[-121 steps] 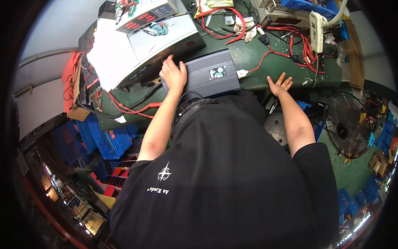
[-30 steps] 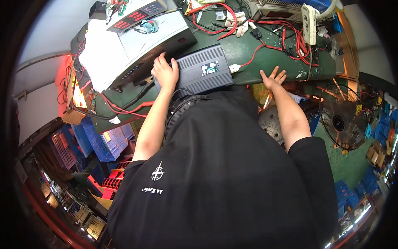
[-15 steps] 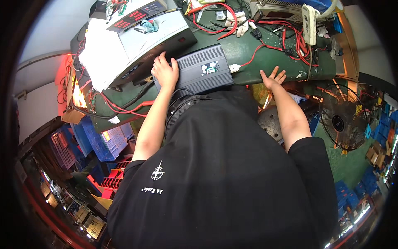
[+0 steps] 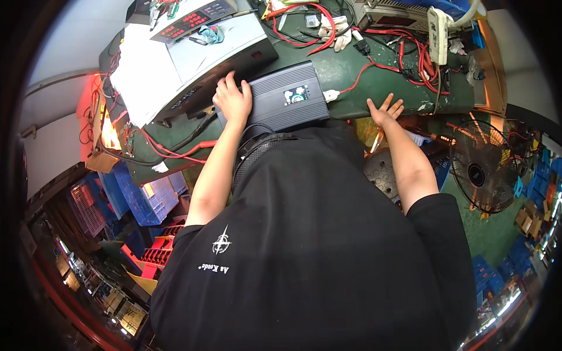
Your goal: Connecting alligator clips to a power inverter to test its functionality at a workstation.
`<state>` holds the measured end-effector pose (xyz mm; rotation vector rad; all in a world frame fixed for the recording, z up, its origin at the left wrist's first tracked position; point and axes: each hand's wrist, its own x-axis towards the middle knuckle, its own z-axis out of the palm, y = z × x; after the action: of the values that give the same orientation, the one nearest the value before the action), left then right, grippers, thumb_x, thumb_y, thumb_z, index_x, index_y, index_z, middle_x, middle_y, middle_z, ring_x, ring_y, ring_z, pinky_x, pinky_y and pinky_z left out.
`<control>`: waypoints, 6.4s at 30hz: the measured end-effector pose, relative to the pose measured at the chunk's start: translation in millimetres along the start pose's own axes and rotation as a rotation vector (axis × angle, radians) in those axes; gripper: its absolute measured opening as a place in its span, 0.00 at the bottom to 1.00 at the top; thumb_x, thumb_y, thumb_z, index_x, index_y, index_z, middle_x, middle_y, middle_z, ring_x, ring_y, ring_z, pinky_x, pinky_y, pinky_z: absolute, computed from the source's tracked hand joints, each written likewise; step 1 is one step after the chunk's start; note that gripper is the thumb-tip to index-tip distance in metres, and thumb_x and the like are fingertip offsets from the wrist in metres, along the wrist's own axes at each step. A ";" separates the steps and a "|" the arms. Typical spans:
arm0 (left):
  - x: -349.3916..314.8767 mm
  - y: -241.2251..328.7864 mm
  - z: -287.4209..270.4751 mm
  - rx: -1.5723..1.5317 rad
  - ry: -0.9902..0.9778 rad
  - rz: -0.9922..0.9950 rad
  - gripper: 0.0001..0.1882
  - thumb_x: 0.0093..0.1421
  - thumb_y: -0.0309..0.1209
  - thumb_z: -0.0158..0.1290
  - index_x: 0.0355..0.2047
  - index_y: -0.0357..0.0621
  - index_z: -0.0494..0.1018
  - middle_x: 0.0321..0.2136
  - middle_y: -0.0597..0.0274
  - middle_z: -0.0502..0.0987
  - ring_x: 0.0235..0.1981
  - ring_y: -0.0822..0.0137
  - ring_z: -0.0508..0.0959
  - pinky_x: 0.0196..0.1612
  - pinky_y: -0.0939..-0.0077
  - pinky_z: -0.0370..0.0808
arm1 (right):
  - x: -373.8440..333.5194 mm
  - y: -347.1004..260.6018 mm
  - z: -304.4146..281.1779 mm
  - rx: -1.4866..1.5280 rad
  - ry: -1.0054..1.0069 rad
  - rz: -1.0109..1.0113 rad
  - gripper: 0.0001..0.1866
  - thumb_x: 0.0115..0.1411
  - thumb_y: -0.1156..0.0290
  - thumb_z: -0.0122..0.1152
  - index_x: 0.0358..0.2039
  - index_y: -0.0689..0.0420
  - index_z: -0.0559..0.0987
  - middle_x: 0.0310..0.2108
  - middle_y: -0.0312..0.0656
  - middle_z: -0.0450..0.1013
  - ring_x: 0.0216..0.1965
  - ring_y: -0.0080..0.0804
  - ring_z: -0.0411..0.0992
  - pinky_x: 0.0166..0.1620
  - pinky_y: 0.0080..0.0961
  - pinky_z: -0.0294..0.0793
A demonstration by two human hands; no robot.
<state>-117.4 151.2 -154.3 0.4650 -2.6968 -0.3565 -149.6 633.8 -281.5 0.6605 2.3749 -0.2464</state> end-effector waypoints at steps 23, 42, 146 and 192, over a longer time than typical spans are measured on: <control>-2.1 -2.0 -0.7 -0.016 0.010 -0.023 0.25 0.64 0.42 0.57 0.60 0.50 0.73 0.52 0.51 0.75 0.54 0.50 0.75 0.60 0.50 0.66 | -88.9 -113.0 -161.1 0.646 0.170 -0.734 0.14 0.71 0.64 0.55 0.44 0.60 0.83 0.30 0.41 0.83 0.34 0.26 0.81 0.40 0.27 0.80; -85.2 -163.4 -85.5 -0.095 0.113 -0.166 0.19 0.64 0.28 0.57 0.55 0.43 0.76 0.54 0.50 0.76 0.57 0.47 0.75 0.61 0.54 0.71 | -92.3 -221.3 -83.5 0.869 -0.402 -0.535 0.29 0.61 0.64 0.74 0.60 0.65 0.81 0.46 0.45 0.84 0.40 0.29 0.79 0.47 0.26 0.77; -48.5 60.8 -41.5 -0.129 -0.151 -1.027 0.56 0.55 0.68 0.62 0.66 0.31 0.63 0.61 0.37 0.73 0.63 0.39 0.73 0.66 0.48 0.69 | -40.6 -182.1 -31.6 1.190 -0.758 -0.783 0.38 0.75 0.61 0.49 0.79 0.62 0.51 0.78 0.46 0.52 0.77 0.40 0.51 0.77 0.34 0.47; -809.4 104.7 -159.8 -0.961 2.498 -2.181 0.47 0.72 0.52 0.56 0.77 0.35 0.49 0.67 0.50 0.69 0.65 0.59 0.71 0.63 0.67 0.71 | -765.5 7.5 622.1 -1.434 -1.274 -0.930 0.43 0.73 0.31 0.42 0.72 0.53 0.69 0.65 0.36 0.71 0.63 0.33 0.70 0.67 0.31 0.66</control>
<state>626.1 513.8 -239.9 1.4049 0.9697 -0.5615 697.9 129.2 -271.7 -1.0188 0.9186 0.5071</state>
